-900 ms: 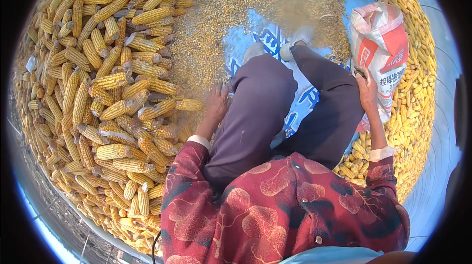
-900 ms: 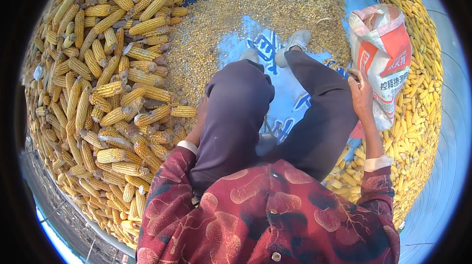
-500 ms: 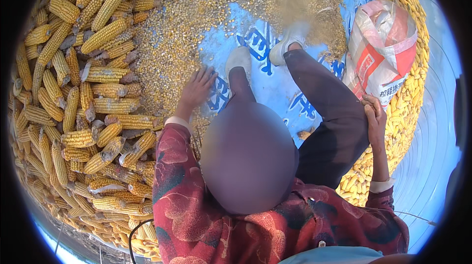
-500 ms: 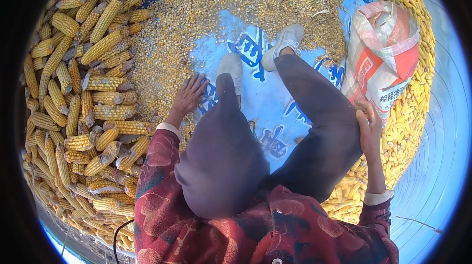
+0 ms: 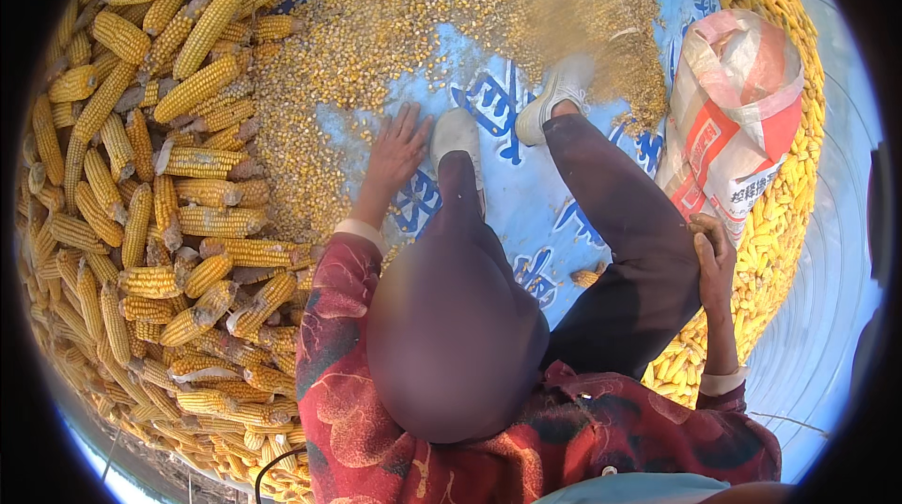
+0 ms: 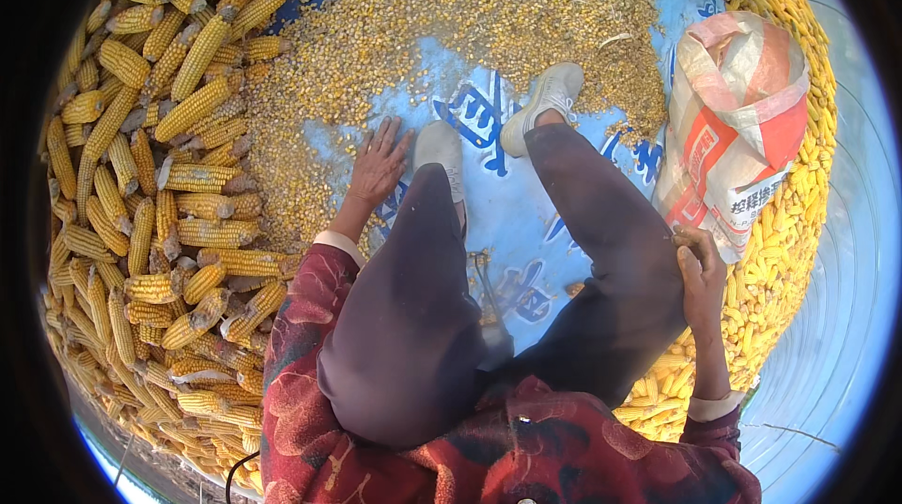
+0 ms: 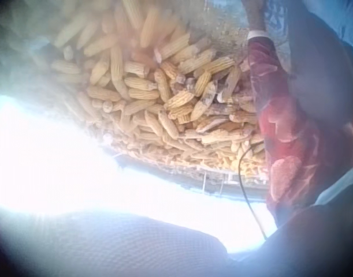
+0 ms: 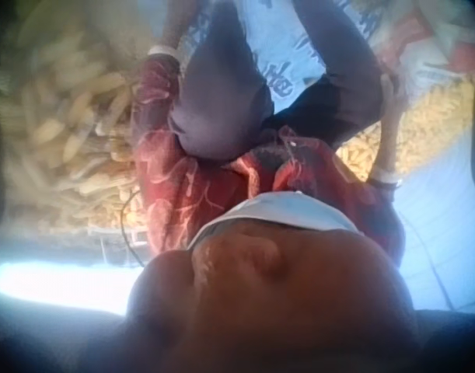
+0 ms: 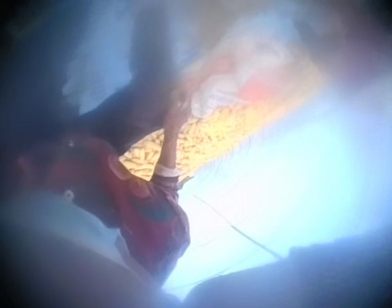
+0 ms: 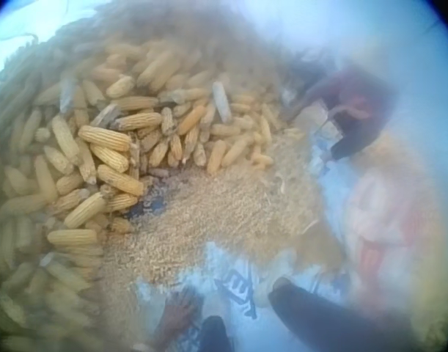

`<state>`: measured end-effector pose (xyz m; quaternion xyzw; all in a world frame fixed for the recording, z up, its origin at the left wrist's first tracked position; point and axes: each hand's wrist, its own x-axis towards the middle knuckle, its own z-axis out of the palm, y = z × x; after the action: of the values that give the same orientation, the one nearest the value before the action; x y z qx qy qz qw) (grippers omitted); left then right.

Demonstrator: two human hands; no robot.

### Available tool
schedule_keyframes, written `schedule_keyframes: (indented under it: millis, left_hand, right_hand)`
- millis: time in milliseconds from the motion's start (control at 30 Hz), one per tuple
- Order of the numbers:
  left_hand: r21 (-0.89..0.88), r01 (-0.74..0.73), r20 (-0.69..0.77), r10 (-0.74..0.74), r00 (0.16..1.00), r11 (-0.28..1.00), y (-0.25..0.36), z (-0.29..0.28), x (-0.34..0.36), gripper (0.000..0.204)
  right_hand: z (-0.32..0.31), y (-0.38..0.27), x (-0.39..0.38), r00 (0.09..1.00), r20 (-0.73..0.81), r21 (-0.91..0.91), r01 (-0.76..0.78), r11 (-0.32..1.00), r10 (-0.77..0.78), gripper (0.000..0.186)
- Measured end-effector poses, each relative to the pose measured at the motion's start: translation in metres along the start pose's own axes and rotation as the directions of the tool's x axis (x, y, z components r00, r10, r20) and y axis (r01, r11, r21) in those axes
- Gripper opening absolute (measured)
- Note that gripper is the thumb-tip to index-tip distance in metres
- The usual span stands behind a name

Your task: The person sits on a blue tarp and manually shells dried corn cobs, removing kernels by hand and placing them into a white sack. The person repeatedly picks up cobs, rubs off the kernels, and discards the cobs.

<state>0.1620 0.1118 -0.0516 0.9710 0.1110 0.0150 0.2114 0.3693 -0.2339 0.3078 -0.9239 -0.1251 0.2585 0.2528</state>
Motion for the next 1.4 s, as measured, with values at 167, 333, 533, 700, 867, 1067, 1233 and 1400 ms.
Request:
schedule_keyframes:
  millis: [167,333,533,700,867,1067,1233,1400]
  left_hand:
    - [0.293,0.339,-0.015,-0.351,0.936,0.894,-0.080,-0.044,0.033,0.050]
    - [0.347,0.213,-0.209,-0.146,0.967,0.913,-0.065,-0.057,0.066,0.046]
    - [0.168,-0.112,-0.001,0.113,0.994,0.979,-0.018,-0.002,0.099,0.042]
    - [0.473,0.301,-0.221,-0.219,0.950,0.828,-0.095,-0.073,0.061,0.044]
    - [0.141,0.120,0.025,-0.125,0.992,0.983,-0.003,-0.052,-0.036,0.053]
    - [-0.380,0.345,0.394,-0.187,0.900,0.858,0.074,-0.011,-0.140,0.041]
    - [-0.614,0.772,0.567,-0.587,0.577,0.166,0.022,-0.036,-0.116,0.042]
    - [-0.499,0.645,-0.208,-0.803,0.559,0.578,-0.048,-0.086,-0.113,0.045]
  right_hand:
    - [-0.005,0.016,-0.001,0.999,-0.030,0.076,-0.037,0.996,0.039,0.023]
    - [-0.005,0.023,0.002,1.000,-0.012,0.056,0.008,0.998,-0.007,0.023]
    - [-0.006,0.025,-0.003,0.999,-0.032,0.096,0.002,0.995,0.001,0.024]
    - [-0.005,0.024,0.000,0.999,-0.035,0.169,-0.019,0.985,0.025,0.024]
    - [-0.001,0.020,0.000,0.999,-0.042,0.162,-0.023,0.986,0.031,0.025]
    - [0.001,0.017,-0.001,1.000,-0.011,0.135,-0.026,0.991,0.027,0.028]
    - [0.002,0.017,0.003,0.997,-0.014,0.034,0.075,0.997,-0.074,0.031]
    - [0.004,0.018,0.002,0.998,-0.035,0.134,0.052,0.990,-0.047,0.030]
